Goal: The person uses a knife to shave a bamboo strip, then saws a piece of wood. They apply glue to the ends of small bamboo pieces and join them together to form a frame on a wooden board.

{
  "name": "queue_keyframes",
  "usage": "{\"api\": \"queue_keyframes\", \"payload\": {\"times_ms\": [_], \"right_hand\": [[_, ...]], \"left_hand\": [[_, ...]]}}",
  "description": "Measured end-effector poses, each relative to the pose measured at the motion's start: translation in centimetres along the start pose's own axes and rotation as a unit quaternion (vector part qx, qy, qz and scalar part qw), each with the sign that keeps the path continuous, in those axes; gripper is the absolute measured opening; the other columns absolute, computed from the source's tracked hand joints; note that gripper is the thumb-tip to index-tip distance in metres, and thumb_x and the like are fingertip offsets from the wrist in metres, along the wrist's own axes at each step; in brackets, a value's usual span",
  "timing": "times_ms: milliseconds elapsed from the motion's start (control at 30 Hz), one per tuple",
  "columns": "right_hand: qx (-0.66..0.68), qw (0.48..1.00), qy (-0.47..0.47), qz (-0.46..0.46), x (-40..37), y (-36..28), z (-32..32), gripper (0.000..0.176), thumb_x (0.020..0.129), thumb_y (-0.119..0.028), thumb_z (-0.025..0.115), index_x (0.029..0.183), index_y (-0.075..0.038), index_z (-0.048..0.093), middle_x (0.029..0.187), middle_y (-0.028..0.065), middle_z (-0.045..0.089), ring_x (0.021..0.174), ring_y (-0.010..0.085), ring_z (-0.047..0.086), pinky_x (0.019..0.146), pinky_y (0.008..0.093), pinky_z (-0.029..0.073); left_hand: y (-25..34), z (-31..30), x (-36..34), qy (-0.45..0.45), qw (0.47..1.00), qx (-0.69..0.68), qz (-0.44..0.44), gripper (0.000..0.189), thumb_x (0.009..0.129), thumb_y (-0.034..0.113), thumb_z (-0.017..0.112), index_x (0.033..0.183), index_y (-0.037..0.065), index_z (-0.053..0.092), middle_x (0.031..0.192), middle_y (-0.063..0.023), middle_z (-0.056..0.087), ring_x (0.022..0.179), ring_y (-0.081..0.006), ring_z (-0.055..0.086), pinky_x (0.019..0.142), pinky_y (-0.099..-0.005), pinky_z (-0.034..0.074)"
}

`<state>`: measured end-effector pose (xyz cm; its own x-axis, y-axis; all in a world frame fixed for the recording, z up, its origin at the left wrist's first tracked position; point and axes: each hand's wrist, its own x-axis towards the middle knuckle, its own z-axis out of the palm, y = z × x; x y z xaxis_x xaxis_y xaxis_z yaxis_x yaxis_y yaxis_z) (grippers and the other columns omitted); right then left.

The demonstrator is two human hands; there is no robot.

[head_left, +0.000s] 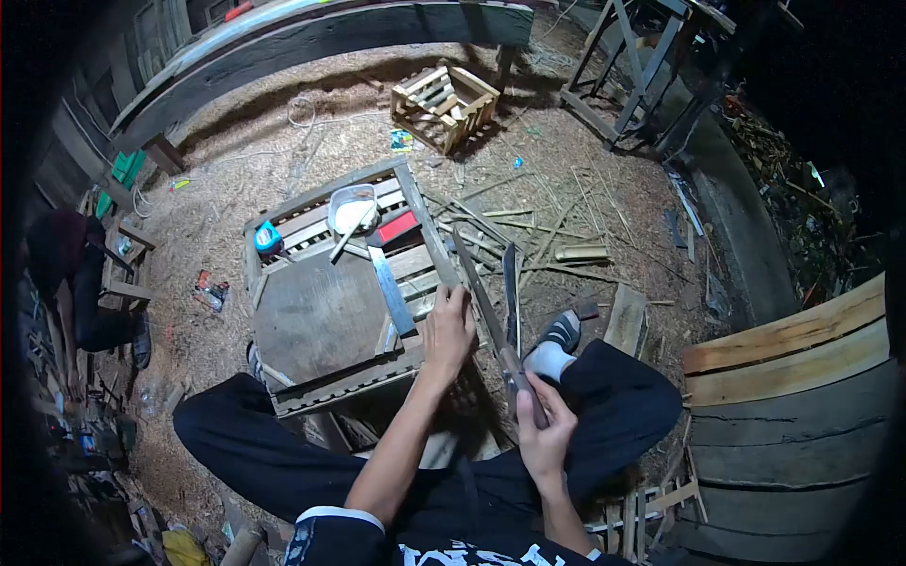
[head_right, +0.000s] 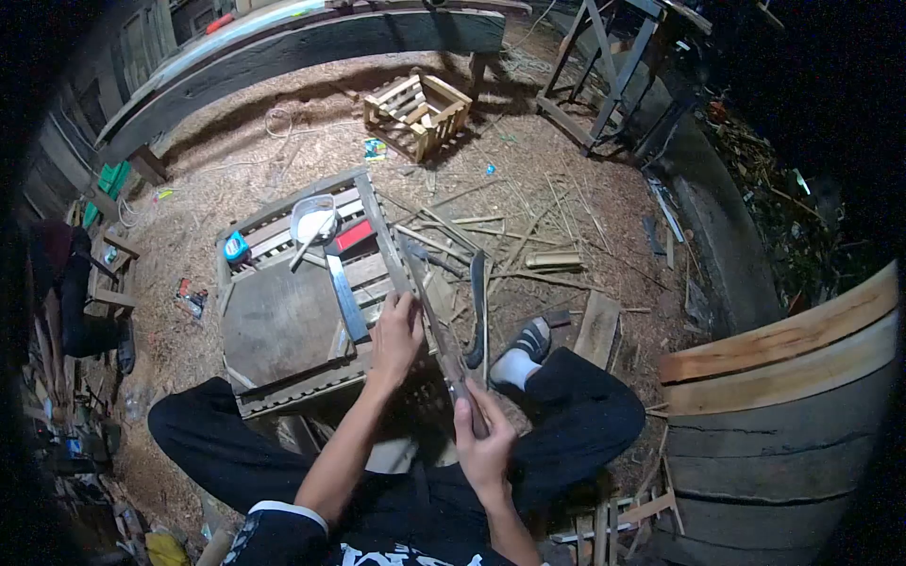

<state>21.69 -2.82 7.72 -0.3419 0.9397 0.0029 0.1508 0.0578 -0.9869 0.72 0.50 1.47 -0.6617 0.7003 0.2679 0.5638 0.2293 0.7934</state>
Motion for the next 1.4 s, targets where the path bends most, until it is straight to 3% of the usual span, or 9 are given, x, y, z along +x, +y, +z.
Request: {"api": "queue_keyframes", "payload": {"times_ms": [33,300,333,500,567,1100,1200,1300,1400], "right_hand": [[-0.014,1.0,0.005,-0.019,-0.5,-1.3,-0.1,0.037,0.103,-0.01,0.069,0.135,0.009,0.068,0.12,0.018,0.075,0.108,0.0198,0.072,0.092,0.0318,0.058],[-0.014,0.998,0.009,-0.056,5.4,-1.3,2.4,0.036,0.104,-0.013,0.068,0.132,0.01,0.068,0.117,0.0189,0.078,0.107,0.0207,0.074,0.093,0.0335,0.058],[-0.036,0.998,-0.006,-0.06,5.8,-0.7,2.6,0.037,0.107,-0.014,0.067,0.134,0.01,0.067,0.12,0.0123,0.075,0.103,0.0117,0.07,0.09,0.0268,0.057],[-0.018,0.998,-0.017,-0.053,7.7,2.0,4.6,0.037,0.107,-0.014,0.068,0.134,0.01,0.067,0.121,0.0137,0.075,0.107,0.0137,0.069,0.093,0.0282,0.056],[-0.03,0.998,-0.022,-0.054,8.2,2.1,5.0,0.037,0.104,-0.014,0.068,0.133,0.009,0.069,0.122,0.0206,0.077,0.112,0.021,0.074,0.097,0.0341,0.057],[0.022,0.998,-0.054,-0.028,9.9,1.8,5.9,0.04,0.107,-0.019,0.068,0.134,0.011,0.066,0.121,0.0143,0.074,0.108,0.013,0.069,0.092,0.0277,0.057],[0.016,0.998,-0.057,0.012,9.6,0.1,6.0,0.039,0.108,-0.018,0.067,0.134,0.011,0.066,0.121,0.0153,0.075,0.106,0.0142,0.07,0.091,0.0291,0.057],[-0.059,0.996,-0.052,-0.047,9.4,-0.3,6.5,0.037,0.107,-0.017,0.067,0.132,0.011,0.066,0.118,0.0167,0.076,0.102,0.0155,0.07,0.09,0.0304,0.057],[-0.136,0.989,-0.054,-0.032,8.8,-1.1,6.7,0.035,0.105,-0.016,0.066,0.13,0.008,0.067,0.117,0.0231,0.076,0.11,0.0291,0.075,0.095,0.0387,0.058]], "left_hand": [[-0.5,0.4,-0.3,0.016,0.999,0.034,0.001,0.013,0.098,0.008,0.066,0.111,0.003,0.066,0.107,-0.0217,0.062,0.091,-0.048,0.068,0.075,-0.0554,0.055],[-1.1,0.1,-0.6,0.006,0.999,-0.052,-0.008,0.013,0.098,0.006,0.068,0.109,0.0,0.068,0.108,-0.0235,0.064,0.095,-0.0464,0.069,0.079,-0.052,0.057],[-1.1,0.2,-0.5,0.011,0.998,-0.054,-0.006,0.012,0.098,0.006,0.068,0.109,0.0,0.067,0.108,-0.023,0.064,0.095,-0.0467,0.068,0.079,-0.0524,0.057],[-1.0,0.1,-0.4,0.008,0.999,-0.039,0.001,0.012,0.098,0.005,0.067,0.108,-0.001,0.065,0.107,-0.023,0.064,0.096,-0.0474,0.068,0.079,-0.0535,0.056],[-1.1,0.2,-0.4,0.009,0.999,-0.039,0.003,0.011,0.098,0.005,0.066,0.107,-0.001,0.064,0.106,-0.0217,0.065,0.097,-0.0467,0.068,0.079,-0.0533,0.056],[-0.3,-0.3,-0.3,-0.014,0.997,-0.065,-0.029,0.014,0.096,0.001,0.067,0.109,-0.004,0.066,0.105,-0.0226,0.065,0.098,-0.0461,0.067,0.082,-0.0499,0.054],[-0.2,-0.4,-0.3,-0.011,0.998,-0.061,-0.028,0.014,0.096,0.002,0.068,0.109,-0.003,0.066,0.105,-0.0226,0.065,0.098,-0.0465,0.067,0.082,-0.0506,0.054],[0.0,-0.5,-0.3,-0.013,0.998,-0.049,-0.031,0.014,0.096,0.003,0.068,0.109,-0.003,0.066,0.105,-0.0225,0.065,0.097,-0.0464,0.067,0.082,-0.0511,0.054],[0.1,-0.7,-0.4,-0.008,0.997,-0.07,-0.033,0.014,0.096,0.003,0.067,0.108,-0.003,0.066,0.105,-0.0224,0.065,0.097,-0.0463,0.067,0.082,-0.0512,0.054]]}}
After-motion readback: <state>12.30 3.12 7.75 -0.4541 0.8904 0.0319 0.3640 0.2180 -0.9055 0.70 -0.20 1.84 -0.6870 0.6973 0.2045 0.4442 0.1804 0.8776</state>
